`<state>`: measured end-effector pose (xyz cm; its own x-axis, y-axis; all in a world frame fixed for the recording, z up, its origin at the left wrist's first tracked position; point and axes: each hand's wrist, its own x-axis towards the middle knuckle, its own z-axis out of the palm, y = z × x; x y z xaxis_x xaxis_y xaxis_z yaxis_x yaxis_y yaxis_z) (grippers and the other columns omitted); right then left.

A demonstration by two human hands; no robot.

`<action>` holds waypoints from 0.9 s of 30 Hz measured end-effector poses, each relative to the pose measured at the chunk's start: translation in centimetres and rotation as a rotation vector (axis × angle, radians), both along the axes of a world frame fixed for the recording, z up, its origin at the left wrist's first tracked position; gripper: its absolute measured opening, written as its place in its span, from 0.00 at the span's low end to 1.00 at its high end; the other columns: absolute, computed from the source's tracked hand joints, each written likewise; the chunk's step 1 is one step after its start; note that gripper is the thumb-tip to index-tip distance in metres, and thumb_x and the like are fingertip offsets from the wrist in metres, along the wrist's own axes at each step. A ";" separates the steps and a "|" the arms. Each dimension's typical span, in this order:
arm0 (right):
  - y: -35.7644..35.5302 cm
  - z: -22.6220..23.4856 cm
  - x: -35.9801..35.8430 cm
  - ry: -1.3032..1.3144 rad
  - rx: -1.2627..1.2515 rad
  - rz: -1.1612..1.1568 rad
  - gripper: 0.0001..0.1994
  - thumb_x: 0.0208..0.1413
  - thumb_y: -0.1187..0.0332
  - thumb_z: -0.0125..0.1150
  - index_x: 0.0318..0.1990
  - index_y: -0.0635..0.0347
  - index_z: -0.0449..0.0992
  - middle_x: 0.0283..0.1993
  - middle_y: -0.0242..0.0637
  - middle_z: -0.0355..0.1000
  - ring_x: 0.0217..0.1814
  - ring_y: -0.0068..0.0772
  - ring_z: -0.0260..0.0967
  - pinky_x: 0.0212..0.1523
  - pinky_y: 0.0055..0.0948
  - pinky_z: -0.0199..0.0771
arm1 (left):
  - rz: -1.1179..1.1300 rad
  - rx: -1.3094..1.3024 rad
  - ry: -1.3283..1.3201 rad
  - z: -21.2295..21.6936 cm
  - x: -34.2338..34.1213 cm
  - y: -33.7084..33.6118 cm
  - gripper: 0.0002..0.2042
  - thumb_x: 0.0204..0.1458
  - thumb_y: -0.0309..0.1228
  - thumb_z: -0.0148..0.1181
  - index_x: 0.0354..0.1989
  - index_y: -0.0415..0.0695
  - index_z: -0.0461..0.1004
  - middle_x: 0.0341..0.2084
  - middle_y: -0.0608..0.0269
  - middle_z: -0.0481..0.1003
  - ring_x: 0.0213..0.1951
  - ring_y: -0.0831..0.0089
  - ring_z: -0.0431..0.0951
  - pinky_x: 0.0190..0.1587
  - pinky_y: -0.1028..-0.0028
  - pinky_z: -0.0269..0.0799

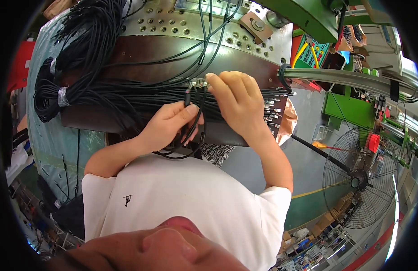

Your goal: Connecting individual electrical cables from a bundle into a testing or assembly board.

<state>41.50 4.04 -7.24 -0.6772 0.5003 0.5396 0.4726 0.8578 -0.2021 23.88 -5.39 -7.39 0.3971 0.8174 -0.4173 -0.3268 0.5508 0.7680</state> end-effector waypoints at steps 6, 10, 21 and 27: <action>1.3 -0.8 2.7 0.157 -0.384 -0.173 0.09 0.42 0.80 0.63 0.34 0.62 0.74 0.34 0.38 0.74 0.40 0.40 0.72 0.40 0.33 0.71 | 0.076 0.178 0.247 0.9 -0.3 -0.3 0.18 0.65 0.38 0.40 0.50 0.34 0.68 0.26 0.66 0.74 0.28 0.83 0.70 0.34 0.81 0.67; 0.3 -2.6 2.3 0.154 -0.439 -0.077 0.09 0.43 0.80 0.62 0.33 0.61 0.73 0.37 0.38 0.74 0.40 0.40 0.71 0.41 0.33 0.69 | 0.220 0.149 0.142 1.1 -0.4 0.4 0.19 0.66 0.41 0.37 0.54 0.40 0.64 0.16 0.74 0.58 0.19 0.86 0.58 0.23 0.85 0.59; 0.3 1.9 2.3 -0.006 -0.027 -0.055 0.15 0.43 0.76 0.61 0.42 0.56 0.75 0.36 0.34 0.70 0.38 0.35 0.69 0.40 0.32 0.67 | 0.112 -0.196 -0.156 2.1 0.3 2.8 0.13 0.64 0.36 0.38 0.34 0.42 0.66 0.14 0.74 0.57 0.15 0.87 0.51 0.18 0.84 0.49; 1.7 0.8 4.3 -0.024 -0.040 -0.142 0.10 0.44 0.78 0.61 0.36 0.61 0.72 0.37 0.36 0.71 0.38 0.37 0.70 0.39 0.33 0.67 | -0.042 0.753 0.958 3.9 -0.8 3.1 0.07 0.50 0.28 0.56 0.30 0.36 0.72 0.18 0.58 0.71 0.19 0.69 0.73 0.22 0.72 0.67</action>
<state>45.77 5.72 -6.43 -0.6104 0.6132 0.5014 0.5941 0.7731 -0.2223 23.03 -2.34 -3.47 0.2209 0.9752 0.0167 0.5549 -0.1398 0.8201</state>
